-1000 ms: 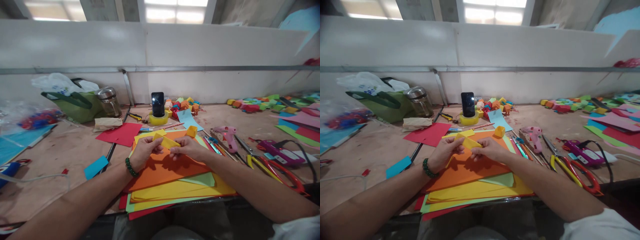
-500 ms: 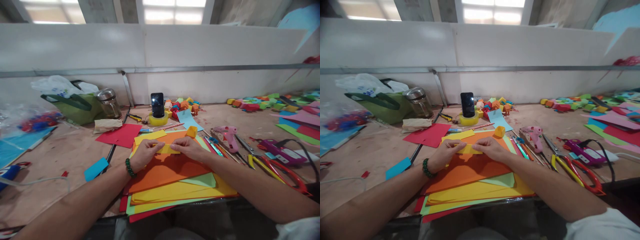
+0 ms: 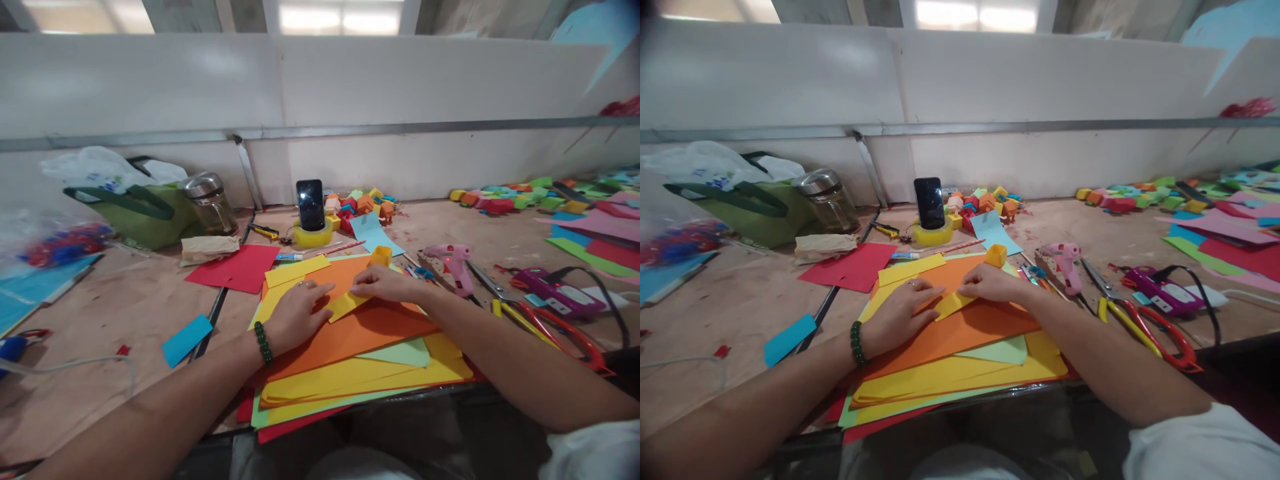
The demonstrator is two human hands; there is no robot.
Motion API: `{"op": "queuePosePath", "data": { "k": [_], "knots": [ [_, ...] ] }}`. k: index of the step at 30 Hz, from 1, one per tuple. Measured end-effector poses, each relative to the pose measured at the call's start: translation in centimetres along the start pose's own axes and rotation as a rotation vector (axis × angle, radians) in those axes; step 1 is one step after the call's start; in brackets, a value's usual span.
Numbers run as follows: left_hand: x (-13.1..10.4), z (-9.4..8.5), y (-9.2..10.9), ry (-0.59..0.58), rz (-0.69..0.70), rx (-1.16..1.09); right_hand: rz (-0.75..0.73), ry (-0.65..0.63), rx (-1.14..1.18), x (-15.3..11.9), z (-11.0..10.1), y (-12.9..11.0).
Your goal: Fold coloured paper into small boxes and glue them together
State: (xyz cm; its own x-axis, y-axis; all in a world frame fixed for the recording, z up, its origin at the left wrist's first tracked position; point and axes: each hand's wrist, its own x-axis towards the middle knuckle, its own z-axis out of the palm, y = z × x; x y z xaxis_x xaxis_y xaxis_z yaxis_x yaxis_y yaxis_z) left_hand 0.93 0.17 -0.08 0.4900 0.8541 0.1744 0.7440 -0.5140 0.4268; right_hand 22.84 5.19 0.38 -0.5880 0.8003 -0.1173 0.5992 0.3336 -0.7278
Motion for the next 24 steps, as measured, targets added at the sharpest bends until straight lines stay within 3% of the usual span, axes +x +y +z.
{"op": "queuePosePath", "data": {
  "k": [4, 10, 15, 20, 24],
  "knots": [
    [-0.2, 0.2, 0.5, -0.075, 0.159, 0.279, 0.088, 0.124, -0.247, -0.2, 0.1, -0.3],
    [-0.5, 0.0, 1.4, -0.091, 0.138, 0.448, 0.013, 0.181, -0.216, -0.2, 1.2, -0.8],
    [-0.3, -0.3, 1.9, -0.165, 0.111, 0.48, 0.05, 0.305, -0.239, 0.6, 2.4, -1.0],
    [-0.4, -0.5, 2.3, -0.192, 0.105, 0.517, 0.05, 0.185, -0.186, 1.2, 1.9, 0.3],
    [-0.6, -0.7, 2.7, -0.224, 0.049, 0.513, 0.094, 0.161, -0.157, 1.1, 1.0, 1.2]
  ]
}}
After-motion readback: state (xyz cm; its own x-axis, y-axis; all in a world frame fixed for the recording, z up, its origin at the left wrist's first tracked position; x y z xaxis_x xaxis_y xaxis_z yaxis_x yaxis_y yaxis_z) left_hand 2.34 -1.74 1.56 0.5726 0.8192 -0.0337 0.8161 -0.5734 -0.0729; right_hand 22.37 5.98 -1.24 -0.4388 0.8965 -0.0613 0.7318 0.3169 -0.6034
